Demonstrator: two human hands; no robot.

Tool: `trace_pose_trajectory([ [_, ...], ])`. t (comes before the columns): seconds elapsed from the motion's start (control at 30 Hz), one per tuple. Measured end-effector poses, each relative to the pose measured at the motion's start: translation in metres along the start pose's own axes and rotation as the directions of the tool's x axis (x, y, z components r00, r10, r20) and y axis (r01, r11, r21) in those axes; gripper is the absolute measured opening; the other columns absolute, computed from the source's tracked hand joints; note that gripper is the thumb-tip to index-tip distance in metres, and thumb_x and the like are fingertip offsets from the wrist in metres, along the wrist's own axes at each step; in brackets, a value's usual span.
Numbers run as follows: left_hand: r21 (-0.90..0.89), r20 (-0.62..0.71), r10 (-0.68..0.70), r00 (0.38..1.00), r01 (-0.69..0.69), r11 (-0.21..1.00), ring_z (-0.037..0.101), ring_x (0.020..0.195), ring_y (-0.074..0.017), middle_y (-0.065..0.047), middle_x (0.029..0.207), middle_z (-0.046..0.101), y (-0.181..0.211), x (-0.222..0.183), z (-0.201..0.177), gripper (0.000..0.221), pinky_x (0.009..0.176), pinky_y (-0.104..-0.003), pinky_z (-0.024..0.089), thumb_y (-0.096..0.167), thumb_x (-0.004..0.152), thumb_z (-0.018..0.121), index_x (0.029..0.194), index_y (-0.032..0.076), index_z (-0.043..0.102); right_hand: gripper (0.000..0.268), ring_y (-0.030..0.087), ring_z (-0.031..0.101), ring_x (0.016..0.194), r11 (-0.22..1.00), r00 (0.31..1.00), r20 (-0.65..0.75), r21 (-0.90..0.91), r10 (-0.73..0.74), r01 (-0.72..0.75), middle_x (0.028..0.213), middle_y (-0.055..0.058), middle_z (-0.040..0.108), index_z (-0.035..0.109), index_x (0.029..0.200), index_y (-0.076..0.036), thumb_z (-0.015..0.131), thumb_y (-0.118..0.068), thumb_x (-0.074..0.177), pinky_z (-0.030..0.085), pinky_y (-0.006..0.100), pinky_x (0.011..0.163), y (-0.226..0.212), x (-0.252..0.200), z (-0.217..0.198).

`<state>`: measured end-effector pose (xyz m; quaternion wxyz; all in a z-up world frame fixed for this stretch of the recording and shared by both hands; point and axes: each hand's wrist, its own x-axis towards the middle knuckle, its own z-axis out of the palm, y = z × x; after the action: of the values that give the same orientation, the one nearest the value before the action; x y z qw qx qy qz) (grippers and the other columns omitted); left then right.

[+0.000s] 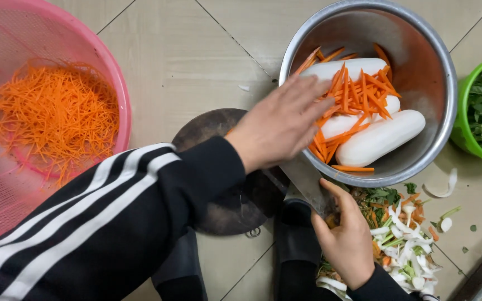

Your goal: Slicing carrots on a wooden cutting board using a large knife

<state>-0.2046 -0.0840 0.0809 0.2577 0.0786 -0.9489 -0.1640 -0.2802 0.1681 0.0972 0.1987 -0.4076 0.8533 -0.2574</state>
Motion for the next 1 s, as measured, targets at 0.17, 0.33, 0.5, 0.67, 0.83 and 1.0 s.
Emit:
trace_pose_trajectory([
  [0.17,-0.011,-0.160,-0.336,0.928,0.339,0.941,0.055,0.116,-0.0320,-0.013,0.121,0.056,-0.023,-0.027,-0.030,0.035,0.107,-0.048,0.049,-0.007,0.083,0.053,0.115,0.008,0.058,0.058,0.013,0.062,0.064,0.976,0.989,0.076,0.168,0.124,-0.135,0.094,0.007,0.073,0.061,0.141,-0.006,0.071,-0.002,0.084,0.050,0.025,0.059,-0.003,0.002,0.002],
  [0.33,-0.058,0.021,-0.549,0.836,0.549,0.834,0.058,0.097,-0.0250,-0.014,0.109,0.056,-0.045,-0.080,-0.013,0.019,0.093,-0.040,0.055,-0.004,0.091,0.054,0.109,0.002,0.059,0.057,0.013,0.058,0.066,0.935,0.983,0.080,0.304,0.164,-0.181,0.099,0.010,0.072,0.056,0.144,-0.004,0.066,0.001,0.088,0.046,0.025,0.060,0.001,0.000,0.007],
  [0.5,0.035,0.121,-0.495,0.860,0.495,0.868,0.061,0.101,-0.0343,-0.016,0.114,0.065,-0.034,-0.114,0.026,0.035,0.091,-0.044,0.053,0.010,0.083,0.069,0.117,0.002,0.067,0.056,0.013,0.055,0.060,0.946,0.985,0.063,0.274,0.163,-0.174,0.094,0.009,0.073,0.058,0.142,-0.005,0.068,0.000,0.087,0.043,0.025,0.055,-0.003,-0.001,0.010],
  [0.67,0.099,0.120,-0.445,0.887,0.435,0.895,0.060,0.098,-0.0291,-0.009,0.108,0.062,-0.030,-0.123,0.025,0.031,0.093,-0.041,0.051,0.007,0.082,0.072,0.112,0.006,0.066,0.058,0.014,0.064,0.072,0.932,0.984,0.105,0.319,0.145,-0.171,0.098,0.010,0.073,0.057,0.144,-0.004,0.066,0.002,0.087,0.049,0.025,0.064,0.001,-0.002,0.016],
  [0.83,0.127,0.127,-0.322,0.938,0.307,0.943,0.058,0.097,-0.0261,-0.006,0.105,0.060,-0.016,-0.144,0.000,0.015,0.089,-0.037,0.047,0.011,0.090,0.061,0.101,0.009,0.070,0.055,0.013,0.059,0.065,0.947,0.975,0.175,0.266,0.138,-0.182,0.090,0.008,0.072,0.058,0.143,-0.006,0.068,-0.002,0.089,0.046,0.025,0.058,-0.002,0.000,0.019],
  [1.0,0.172,0.112,-0.298,0.948,0.277,0.945,0.058,0.099,-0.0221,-0.003,0.111,0.059,-0.006,-0.187,-0.017,0.020,0.093,-0.034,0.046,0.017,0.094,0.055,0.109,0.012,0.067,0.044,0.015,0.056,0.054,0.975,0.926,0.360,0.135,0.117,-0.176,0.068,0.003,0.067,0.063,0.139,-0.017,0.066,-0.015,0.095,0.047,0.030,0.053,-0.006,0.001,0.026],
])
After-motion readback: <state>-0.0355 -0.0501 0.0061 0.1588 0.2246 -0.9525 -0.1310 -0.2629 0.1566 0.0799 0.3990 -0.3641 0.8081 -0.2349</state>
